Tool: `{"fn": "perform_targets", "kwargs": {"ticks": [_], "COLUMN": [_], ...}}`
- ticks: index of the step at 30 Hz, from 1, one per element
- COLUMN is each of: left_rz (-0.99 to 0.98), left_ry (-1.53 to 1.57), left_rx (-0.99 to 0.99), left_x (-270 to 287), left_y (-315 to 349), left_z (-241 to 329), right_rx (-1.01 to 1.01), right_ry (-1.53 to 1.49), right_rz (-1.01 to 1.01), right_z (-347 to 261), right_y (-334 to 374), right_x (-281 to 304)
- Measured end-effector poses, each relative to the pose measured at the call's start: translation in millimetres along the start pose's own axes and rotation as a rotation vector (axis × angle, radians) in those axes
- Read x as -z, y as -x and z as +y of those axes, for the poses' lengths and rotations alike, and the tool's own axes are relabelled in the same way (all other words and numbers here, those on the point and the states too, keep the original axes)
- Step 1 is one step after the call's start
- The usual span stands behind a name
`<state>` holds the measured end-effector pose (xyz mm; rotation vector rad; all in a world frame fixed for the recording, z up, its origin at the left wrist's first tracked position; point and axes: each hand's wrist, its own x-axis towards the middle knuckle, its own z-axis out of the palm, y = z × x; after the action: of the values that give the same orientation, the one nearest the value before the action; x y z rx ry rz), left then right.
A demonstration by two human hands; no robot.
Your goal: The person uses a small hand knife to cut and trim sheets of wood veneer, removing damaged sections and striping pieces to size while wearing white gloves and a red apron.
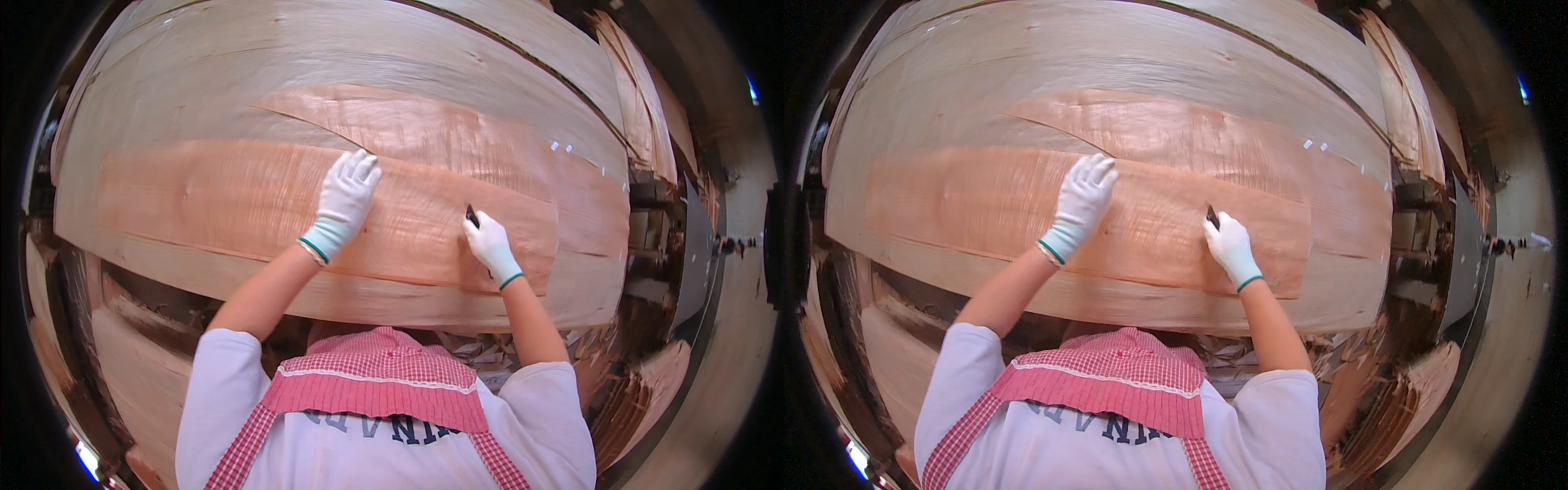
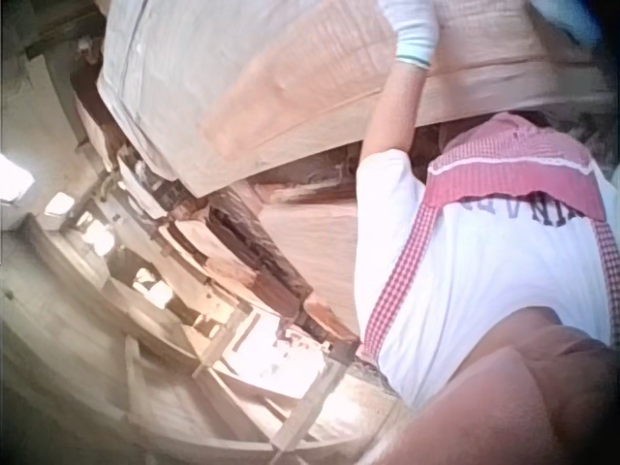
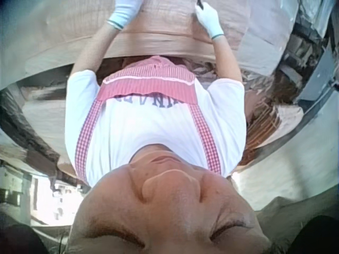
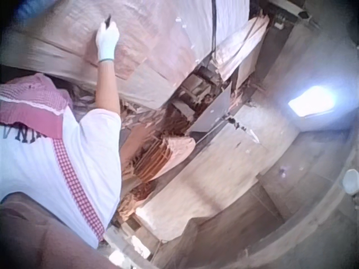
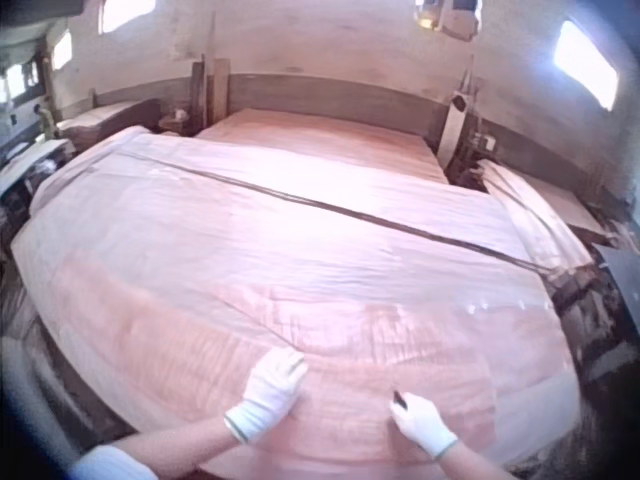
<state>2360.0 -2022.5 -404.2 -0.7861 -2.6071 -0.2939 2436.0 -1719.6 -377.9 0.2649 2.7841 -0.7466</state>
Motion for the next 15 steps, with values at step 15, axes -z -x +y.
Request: {"fn": "perform_targets", "kwargs": {"ticks": [15], "left_rz": [0.152], "left_ry": [0.2], "left_rx": [0.453], "left_x": [-31.1], "left_y": [23.9], "left_z": [-16.1], "right_rx": [0.383], "right_ry": [0.27], "right_rz": [-0.133], "right_z": [-176.3], "right_y": [-70.9], "right_x": [-111.9]}}
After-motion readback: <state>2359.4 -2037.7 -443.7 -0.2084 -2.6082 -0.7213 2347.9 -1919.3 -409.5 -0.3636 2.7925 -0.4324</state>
